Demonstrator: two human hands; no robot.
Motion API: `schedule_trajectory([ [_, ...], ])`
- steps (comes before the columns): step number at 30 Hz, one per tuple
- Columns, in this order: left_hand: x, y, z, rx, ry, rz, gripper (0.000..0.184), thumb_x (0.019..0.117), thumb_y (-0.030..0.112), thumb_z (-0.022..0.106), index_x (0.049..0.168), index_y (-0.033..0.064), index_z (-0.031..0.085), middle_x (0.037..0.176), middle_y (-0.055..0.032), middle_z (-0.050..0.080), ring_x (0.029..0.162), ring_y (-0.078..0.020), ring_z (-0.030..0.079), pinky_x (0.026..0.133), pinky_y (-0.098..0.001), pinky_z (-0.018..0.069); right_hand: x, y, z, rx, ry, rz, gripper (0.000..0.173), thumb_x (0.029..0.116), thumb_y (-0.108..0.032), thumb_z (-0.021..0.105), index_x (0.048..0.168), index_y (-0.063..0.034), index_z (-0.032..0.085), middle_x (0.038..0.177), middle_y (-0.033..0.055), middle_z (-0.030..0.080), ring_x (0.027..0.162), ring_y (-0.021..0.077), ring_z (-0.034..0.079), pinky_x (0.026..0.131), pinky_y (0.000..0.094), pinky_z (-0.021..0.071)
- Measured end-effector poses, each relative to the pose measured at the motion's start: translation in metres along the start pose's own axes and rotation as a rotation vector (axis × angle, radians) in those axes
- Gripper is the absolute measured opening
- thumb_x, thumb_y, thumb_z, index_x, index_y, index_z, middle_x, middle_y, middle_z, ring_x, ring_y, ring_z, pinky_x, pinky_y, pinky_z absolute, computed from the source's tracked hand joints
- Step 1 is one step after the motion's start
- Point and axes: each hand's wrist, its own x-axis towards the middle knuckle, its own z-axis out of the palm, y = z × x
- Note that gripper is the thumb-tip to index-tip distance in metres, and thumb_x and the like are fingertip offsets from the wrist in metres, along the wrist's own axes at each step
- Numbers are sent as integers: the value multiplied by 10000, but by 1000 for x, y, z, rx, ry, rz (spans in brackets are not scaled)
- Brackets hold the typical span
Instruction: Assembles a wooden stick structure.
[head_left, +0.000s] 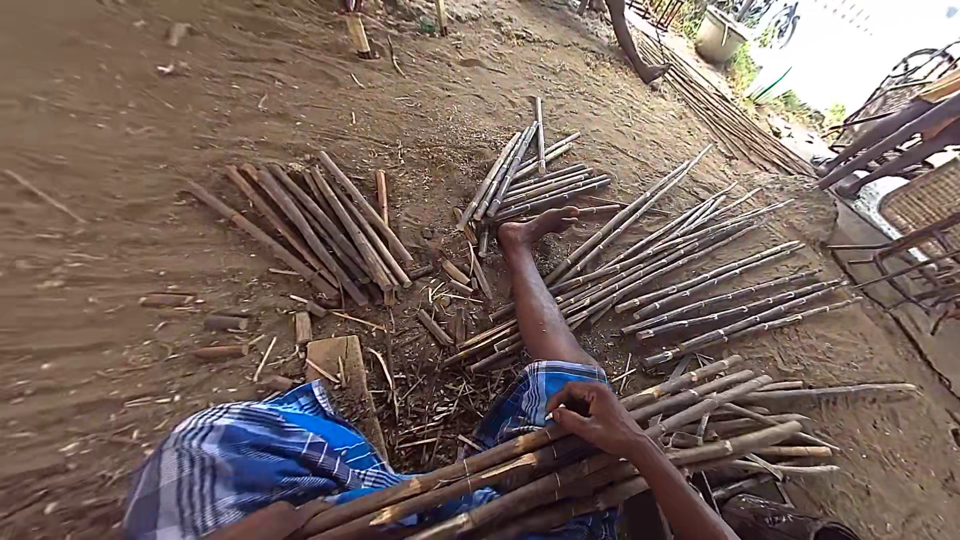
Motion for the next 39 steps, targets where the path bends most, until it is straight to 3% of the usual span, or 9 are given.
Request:
schedule_trajectory([
  [5,52,-29,-6,159,222,63,502,974,596,526,1287,229,666,1116,-51,700,987,-256,698,829,-549,578,26,-2,-7,-86,82,-182,83,903,-182,707,964,-153,755,830,-45,703,670,63,636,603,266,566],
  [9,76,-30,-26,73,109,-87,534,922,637,627,1278,239,647,1061,-15,705,924,-211,693,826,-527,569,27,2,-17,-94,70,-142,116,885,-178,711,987,-147,758,827,-33,708,661,74,634,599,281,560],
  [14,92,-37,-42,-60,12,-155,432,882,622,697,1076,236,689,828,57,667,710,-115,631,690,-395,543,19,15,-17,-144,92,-202,79,837,-150,724,911,-148,752,821,-52,708,663,48,636,587,263,563],
  [19,99,-37,-47,-1,39,-76,266,987,437,637,979,178,698,771,43,633,677,-114,598,668,-370,512,24,16,-11,-218,88,-229,59,818,-157,748,874,-143,758,790,-62,700,662,27,629,601,251,559],
  [24,100,-34,-45,187,-66,-67,391,1083,423,438,1065,107,668,921,-69,653,906,-248,658,839,-492,531,25,14,-10,-241,81,-257,52,809,-153,760,859,-141,758,792,-66,697,665,18,629,602,234,560],
  [30,112,-36,-56,94,-165,-52,528,1111,453,284,985,116,671,841,-69,638,846,-236,641,807,-476,508,29,16,-10,-282,75,-288,41,802,-180,764,836,-158,762,779,-80,694,684,7,629,614,235,552],
  [36,124,-41,-65,-33,-268,-118,536,1105,453,319,842,113,638,695,-26,553,676,-169,561,677,-402,466,28,19,-11,-227,32,-308,50,807,-159,761,846,-129,767,796,-56,703,692,17,632,624,230,551],
  [38,122,-45,-64,-126,-289,-115,546,1054,560,407,812,128,638,663,-2,539,626,-141,539,627,-367,450,28,19,-11,-231,9,-331,44,811,-156,757,839,-124,765,790,-49,691,699,19,625,628,228,544],
  [39,121,-47,-62,-171,-301,-130,560,962,666,524,815,142,657,650,11,554,595,-122,542,594,-345,459,27,19,-10,-248,-6,-345,40,815,-159,758,835,-125,765,787,-49,686,709,22,626,636,229,545],
])
